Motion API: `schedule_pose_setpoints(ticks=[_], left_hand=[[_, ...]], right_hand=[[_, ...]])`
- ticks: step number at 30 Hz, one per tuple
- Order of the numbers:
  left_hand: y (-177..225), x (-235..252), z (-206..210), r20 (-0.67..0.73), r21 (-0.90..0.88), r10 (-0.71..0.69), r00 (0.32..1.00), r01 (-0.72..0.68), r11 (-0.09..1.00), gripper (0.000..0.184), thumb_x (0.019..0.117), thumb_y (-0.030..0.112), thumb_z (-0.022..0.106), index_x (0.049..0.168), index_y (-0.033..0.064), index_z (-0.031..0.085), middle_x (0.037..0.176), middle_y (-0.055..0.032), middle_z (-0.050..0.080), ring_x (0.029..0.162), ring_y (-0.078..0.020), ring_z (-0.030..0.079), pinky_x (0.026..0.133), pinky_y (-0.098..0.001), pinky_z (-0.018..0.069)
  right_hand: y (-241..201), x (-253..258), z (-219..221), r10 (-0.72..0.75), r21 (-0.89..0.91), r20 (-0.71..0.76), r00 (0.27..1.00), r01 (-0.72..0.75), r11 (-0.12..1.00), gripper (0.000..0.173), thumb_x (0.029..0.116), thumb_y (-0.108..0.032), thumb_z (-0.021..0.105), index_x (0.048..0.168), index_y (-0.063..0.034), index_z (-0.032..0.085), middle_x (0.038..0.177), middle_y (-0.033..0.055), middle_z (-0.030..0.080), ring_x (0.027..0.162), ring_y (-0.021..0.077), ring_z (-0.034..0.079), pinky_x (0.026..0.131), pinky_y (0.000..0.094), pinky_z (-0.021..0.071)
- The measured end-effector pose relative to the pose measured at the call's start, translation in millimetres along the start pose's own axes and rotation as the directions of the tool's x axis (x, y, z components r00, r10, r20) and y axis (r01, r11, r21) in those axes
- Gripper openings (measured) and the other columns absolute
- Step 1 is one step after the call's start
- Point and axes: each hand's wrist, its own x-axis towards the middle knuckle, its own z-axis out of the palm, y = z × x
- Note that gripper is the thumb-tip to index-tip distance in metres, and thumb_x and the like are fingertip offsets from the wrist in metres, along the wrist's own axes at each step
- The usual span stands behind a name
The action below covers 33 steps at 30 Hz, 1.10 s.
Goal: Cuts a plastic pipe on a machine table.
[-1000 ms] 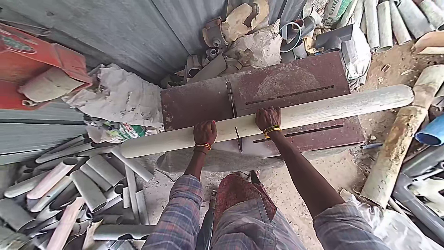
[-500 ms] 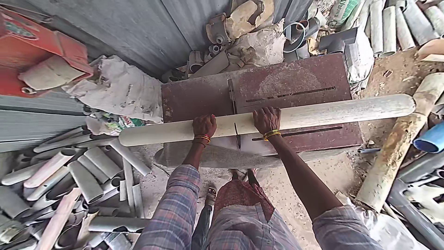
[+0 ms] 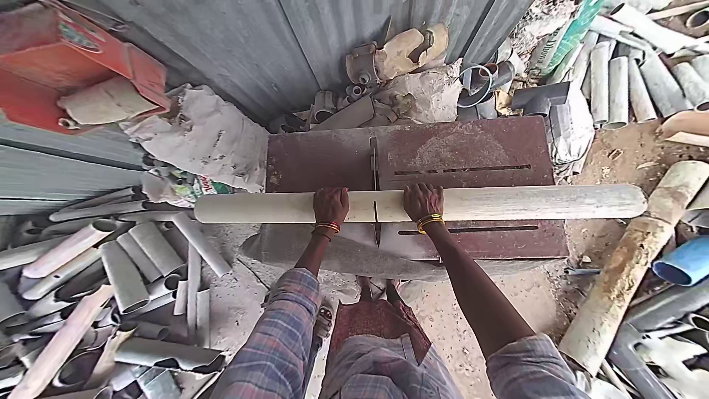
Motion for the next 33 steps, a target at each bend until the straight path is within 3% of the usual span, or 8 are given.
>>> schedule_pose_setpoints(ticks=[2,5,9,16,18,21,24,33], left_hand=[[-4.6,-10.3,15.6,-0.149,-0.009,0.079,0.986,-0.081,0.997,0.044,0.1061,0.024,0.035,0.129,0.0142,0.072,0.13,-0.0072,0.071,0.131,-0.0307,0.06,0.118,-0.0569,0.0318],[-3.6,-13.7,24.8,-0.243,0.017,0.109,0.964,-0.109,0.994,0.044,0.1039,0.023,0.036,0.125,0.0133,0.073,0.127,-0.0083,0.072,0.127,-0.0322,0.063,0.115,-0.0579,0.0357],[6.2,-5.1,11.9,-0.123,0.024,0.079,0.989,-0.076,0.997,0.042,0.104,0.022,0.038,0.113,0.0062,0.076,0.117,-0.0119,0.075,0.117,-0.0301,0.068,0.11,-0.0507,0.0425],[16.3,1.2,2.0,-0.021,0.015,0.001,1.0,-0.001,1.0,0.043,0.1053,0.022,0.038,0.102,-0.0003,0.075,0.11,-0.0165,0.075,0.113,-0.0319,0.068,0.108,-0.0493,0.0429],[20.4,4.3,-3.2,0.058,0.013,-0.043,0.997,0.042,0.999,0.045,0.1068,0.024,0.037,0.102,-0.001,0.074,0.111,-0.0173,0.074,0.115,-0.0318,0.067,0.109,-0.049,0.0415],[23.7,8.1,-8.4,0.111,0.009,-0.085,0.99,0.085,0.996,0.048,0.1076,0.027,0.035,0.102,-0.0016,0.073,0.112,-0.0175,0.073,0.117,-0.0316,0.066,0.111,-0.0484,0.0403],[24.7,7.9,-8.9,0.125,0.001,-0.089,0.988,0.09,0.996,0.05,0.1082,0.027,0.033,0.1,-0.003,0.073,0.11,-0.0186,0.073,0.116,-0.0325,0.066,0.11,-0.0489,0.0404],[37.0,23.5,-29.7,0.335,0.037,-0.222,0.916,0.222,0.974,0.059,0.1112,0.038,0.027,0.106,-0.0016,0.071,0.115,-0.0216,0.071,0.121,-0.0349,0.063,0.106,-0.0509,0.0447]], right_hand=[[-0.7,1.0,-1.1,0.004,-0.007,0.011,1.0,-0.004,1.0,0.051,0.1078,-0.039,0.036,0.113,-0.0024,0.071,0.119,0.018,0.07,0.12,0.0357,0.063,0.109,0.0608,0.0347],[-1.1,3.1,-3.3,0.016,-0.007,0.046,0.999,-0.015,1.0,0.051,0.1081,-0.039,0.035,0.115,-0.0032,0.07,0.121,0.0175,0.07,0.121,0.0353,0.062,0.109,0.0603,0.0344],[-0.7,7.6,-8.6,0.031,-0.014,0.1,0.994,-0.03,0.999,0.051,0.1081,-0.04,0.034,0.113,-0.0039,0.07,0.121,0.0166,0.07,0.121,0.0348,0.062,0.107,0.0587,0.0366],[-0.6,8.6,-11.1,0.023,-0.024,0.095,0.995,-0.021,0.999,0.051,0.1088,-0.04,0.033,0.112,-0.0046,0.07,0.118,0.017,0.07,0.12,0.0355,0.061,0.103,0.0566,0.0388],[3.1,3.0,-2.7,-0.04,-0.008,-0.042,0.998,0.04,0.999,0.048,0.1072,-0.037,0.038,0.106,-0.0031,0.071,0.11,0.0184,0.071,0.114,0.037,0.064,0.1,0.0572,0.0412],[12.9,-6.5,18.2,-0.229,-0.04,-0.302,0.925,0.227,0.973,0.045,0.1034,-0.036,0.045,0.105,-0.0022,0.074,0.106,0.0183,0.073,0.107,0.0397,0.068,0.096,0.0611,0.045],[16.3,-13.0,26.3,-0.27,-0.072,-0.362,0.892,0.262,0.962,0.047,0.1036,-0.038,0.045,0.11,-0.0022,0.074,0.112,0.0186,0.073,0.11,0.0399,0.068,0.101,0.0628,0.0433],[0.6,0.2,-6.7,-0.094,-0.065,-0.006,0.996,0.093,0.994,0.05,0.1086,-0.035,0.033,0.113,-0.0035,0.072,0.115,0.0175,0.072,0.116,0.0371,0.064,0.104,0.0565,0.04]])
